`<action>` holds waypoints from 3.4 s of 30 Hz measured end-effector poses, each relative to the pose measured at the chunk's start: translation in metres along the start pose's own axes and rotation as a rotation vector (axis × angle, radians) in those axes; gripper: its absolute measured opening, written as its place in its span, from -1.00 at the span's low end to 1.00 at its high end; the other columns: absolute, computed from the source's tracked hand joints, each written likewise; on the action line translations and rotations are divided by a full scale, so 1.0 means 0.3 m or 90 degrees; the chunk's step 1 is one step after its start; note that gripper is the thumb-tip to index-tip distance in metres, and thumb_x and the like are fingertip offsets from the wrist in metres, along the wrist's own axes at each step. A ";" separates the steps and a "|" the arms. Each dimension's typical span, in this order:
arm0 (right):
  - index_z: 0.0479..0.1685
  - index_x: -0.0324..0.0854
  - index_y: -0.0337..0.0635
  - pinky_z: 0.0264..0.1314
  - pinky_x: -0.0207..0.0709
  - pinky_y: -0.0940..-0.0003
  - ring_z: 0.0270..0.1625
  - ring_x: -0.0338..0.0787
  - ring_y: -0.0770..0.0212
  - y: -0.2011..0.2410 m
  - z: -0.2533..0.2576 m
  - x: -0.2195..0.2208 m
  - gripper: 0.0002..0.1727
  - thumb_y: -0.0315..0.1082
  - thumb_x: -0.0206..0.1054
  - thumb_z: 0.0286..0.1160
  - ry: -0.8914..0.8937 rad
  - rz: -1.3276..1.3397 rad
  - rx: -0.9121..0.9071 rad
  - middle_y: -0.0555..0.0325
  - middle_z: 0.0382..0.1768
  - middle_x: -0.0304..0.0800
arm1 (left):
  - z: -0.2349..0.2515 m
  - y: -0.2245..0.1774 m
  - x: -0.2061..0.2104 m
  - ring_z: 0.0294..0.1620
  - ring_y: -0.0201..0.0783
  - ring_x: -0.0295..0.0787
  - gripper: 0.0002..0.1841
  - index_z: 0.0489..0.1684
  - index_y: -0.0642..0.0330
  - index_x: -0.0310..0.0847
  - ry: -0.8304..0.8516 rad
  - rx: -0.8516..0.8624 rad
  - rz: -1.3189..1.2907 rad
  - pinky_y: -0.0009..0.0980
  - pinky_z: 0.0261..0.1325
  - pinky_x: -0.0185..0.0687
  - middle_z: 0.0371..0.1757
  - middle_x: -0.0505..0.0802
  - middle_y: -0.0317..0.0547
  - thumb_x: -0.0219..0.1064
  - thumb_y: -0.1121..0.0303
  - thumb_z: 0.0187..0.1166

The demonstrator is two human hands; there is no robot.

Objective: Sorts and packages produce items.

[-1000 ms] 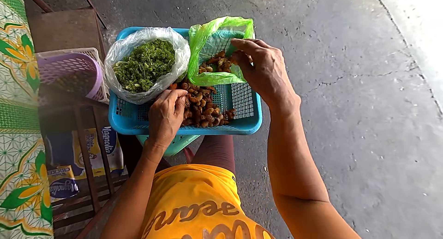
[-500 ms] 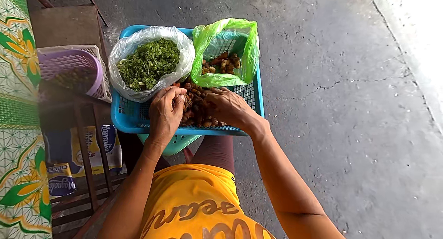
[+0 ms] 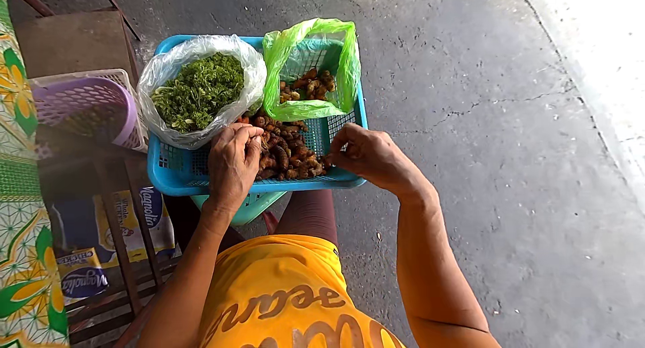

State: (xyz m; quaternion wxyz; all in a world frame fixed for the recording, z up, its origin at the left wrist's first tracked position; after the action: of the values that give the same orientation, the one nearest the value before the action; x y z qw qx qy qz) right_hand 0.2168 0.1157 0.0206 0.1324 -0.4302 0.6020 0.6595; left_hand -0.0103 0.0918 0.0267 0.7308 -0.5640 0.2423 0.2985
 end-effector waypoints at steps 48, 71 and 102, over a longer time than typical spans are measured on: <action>0.16 0.78 -0.19 0.23 0.63 -0.09 0.14 0.82 -0.07 0.121 0.156 -0.157 -0.71 -0.24 0.29 0.69 -0.181 -0.102 -0.009 -0.13 0.12 0.81 | -0.010 0.001 0.090 -0.28 -0.39 0.84 -0.54 0.56 0.22 0.53 0.198 -0.175 -0.773 -0.60 -0.39 0.66 0.07 0.91 0.02 -0.11 0.45 0.80; 0.31 0.52 -0.03 -0.35 0.72 0.43 -0.20 0.81 0.28 -0.009 0.029 0.108 -0.52 -0.42 0.43 0.34 -0.003 0.382 0.029 0.14 0.08 0.76 | 0.024 0.071 0.082 -0.49 -0.42 0.69 -0.62 0.46 0.21 0.51 0.055 -0.239 -0.734 -0.57 -0.49 0.69 -0.31 0.71 -0.26 -0.11 0.40 0.85; 0.48 0.36 -0.14 0.24 0.80 0.28 0.43 0.72 0.12 -0.031 -0.036 -0.024 -0.41 -0.53 0.41 0.42 -0.304 0.531 -0.154 0.07 0.49 0.58 | 0.050 -0.229 0.228 -0.01 -0.27 0.91 -0.57 0.50 0.30 0.59 0.111 0.040 -0.256 -0.37 0.06 0.85 0.24 0.85 0.07 0.35 0.37 0.69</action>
State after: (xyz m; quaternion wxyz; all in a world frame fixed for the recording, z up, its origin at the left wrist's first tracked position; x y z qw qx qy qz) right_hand 0.2320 0.1107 0.0205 -0.0591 -0.0019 0.5950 0.8015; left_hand 0.0869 0.1047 0.0297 0.7690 -0.6018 0.1961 0.0891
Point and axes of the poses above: each hand's wrist, its own z-axis towards the middle knuckle, its own x-axis out of the palm, y = z × x, the point moved 10 cm from there along z, towards the middle knuckle
